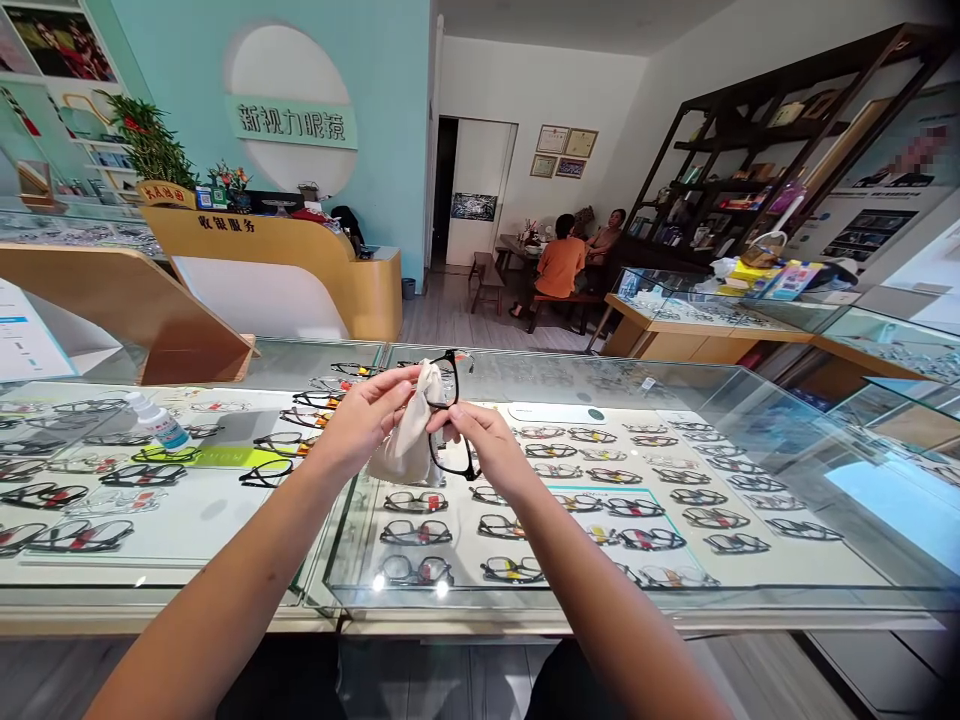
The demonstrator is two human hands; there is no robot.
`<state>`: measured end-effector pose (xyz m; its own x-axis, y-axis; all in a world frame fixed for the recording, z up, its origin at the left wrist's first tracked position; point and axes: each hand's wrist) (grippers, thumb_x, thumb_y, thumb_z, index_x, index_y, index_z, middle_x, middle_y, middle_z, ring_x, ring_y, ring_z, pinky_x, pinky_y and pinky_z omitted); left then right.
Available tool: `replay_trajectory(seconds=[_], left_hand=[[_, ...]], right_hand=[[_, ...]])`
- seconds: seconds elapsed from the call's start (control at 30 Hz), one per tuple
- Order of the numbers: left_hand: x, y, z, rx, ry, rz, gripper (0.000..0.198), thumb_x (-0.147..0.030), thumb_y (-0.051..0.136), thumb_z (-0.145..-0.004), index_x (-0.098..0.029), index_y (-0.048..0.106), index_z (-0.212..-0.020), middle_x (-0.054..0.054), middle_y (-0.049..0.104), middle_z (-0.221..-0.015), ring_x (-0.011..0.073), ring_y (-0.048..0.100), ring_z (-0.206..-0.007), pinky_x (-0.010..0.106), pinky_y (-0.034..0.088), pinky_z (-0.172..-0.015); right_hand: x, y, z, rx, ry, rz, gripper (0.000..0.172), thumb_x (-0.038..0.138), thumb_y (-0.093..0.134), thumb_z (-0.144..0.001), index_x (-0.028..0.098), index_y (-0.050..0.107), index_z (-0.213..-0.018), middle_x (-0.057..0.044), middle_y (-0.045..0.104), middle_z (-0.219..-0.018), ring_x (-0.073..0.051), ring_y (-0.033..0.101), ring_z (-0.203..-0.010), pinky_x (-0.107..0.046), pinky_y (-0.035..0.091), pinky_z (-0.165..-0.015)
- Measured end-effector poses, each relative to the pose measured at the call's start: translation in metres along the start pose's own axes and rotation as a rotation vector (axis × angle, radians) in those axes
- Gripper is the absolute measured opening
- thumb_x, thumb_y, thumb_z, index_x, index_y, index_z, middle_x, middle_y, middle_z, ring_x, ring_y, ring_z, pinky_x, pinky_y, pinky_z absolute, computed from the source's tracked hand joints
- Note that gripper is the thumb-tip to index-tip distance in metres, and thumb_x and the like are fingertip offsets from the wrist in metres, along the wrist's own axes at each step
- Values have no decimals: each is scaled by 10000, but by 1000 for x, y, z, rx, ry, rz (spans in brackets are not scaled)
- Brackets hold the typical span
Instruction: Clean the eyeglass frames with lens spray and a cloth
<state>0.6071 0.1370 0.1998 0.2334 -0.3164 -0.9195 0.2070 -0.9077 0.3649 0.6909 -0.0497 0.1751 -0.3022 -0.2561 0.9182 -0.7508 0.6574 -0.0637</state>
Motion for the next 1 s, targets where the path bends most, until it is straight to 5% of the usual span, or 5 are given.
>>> replay_trajectory(seconds=[0.17, 0.37, 0.57, 0.77, 1.0], left_hand=[[11, 6, 3, -36, 47, 33, 638, -385, 1064, -639, -202, 644, -1083, -4, 787, -939, 125, 706, -702, 219, 562, -647], [13, 11, 7, 88, -79, 10, 651, -534, 1029, -681, -165, 670, -1080, 39, 787, -851, 162, 718, -656, 244, 561, -618], [21, 13, 10, 111, -89, 0, 576, -615, 952, -768, -179, 653, -994, -49, 612, -580, 111, 566, -506, 208, 469, -525], [20, 12, 14, 154, -25, -12, 584, -533, 968, -778, -181, 659, -1127, -4, 721, -825, 139, 668, -671, 249, 576, -639], [18, 15, 14, 151, 39, -51, 548, -674, 831, -884, -175, 660, -1032, -1, 697, -696, 137, 652, -576, 231, 530, -558]], right_hand=[[-3, 3, 2, 111, 0, -55, 529, 673, 629, -1034, 211, 862, -927, -29, 607, -813, -195, 522, -806, -340, 431, -836], [-5, 0, 3, 169, -24, -11, 513, 639, 596, -1066, 216, 855, -935, -26, 572, -852, -191, 501, -820, -336, 410, -832], [-4, 4, 1, 173, -13, -53, 517, 667, 635, -1036, 211, 822, -879, -19, 567, -827, -185, 502, -812, -325, 411, -798], [-1, 5, 2, 129, 100, -177, 556, 720, 680, -977, 196, 802, -838, -24, 612, -807, -175, 491, -774, -321, 413, -784], [1, 4, 3, 134, 139, -187, 567, 741, 702, -940, 201, 806, -805, -30, 633, -803, -183, 482, -765, -329, 415, -791]])
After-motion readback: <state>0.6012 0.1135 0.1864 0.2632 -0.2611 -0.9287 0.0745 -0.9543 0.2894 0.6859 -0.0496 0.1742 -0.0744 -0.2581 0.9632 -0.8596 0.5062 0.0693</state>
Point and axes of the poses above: each hand's wrist, its own z-axis away from the middle knuckle, its own y-axis out of the palm, x = y × z
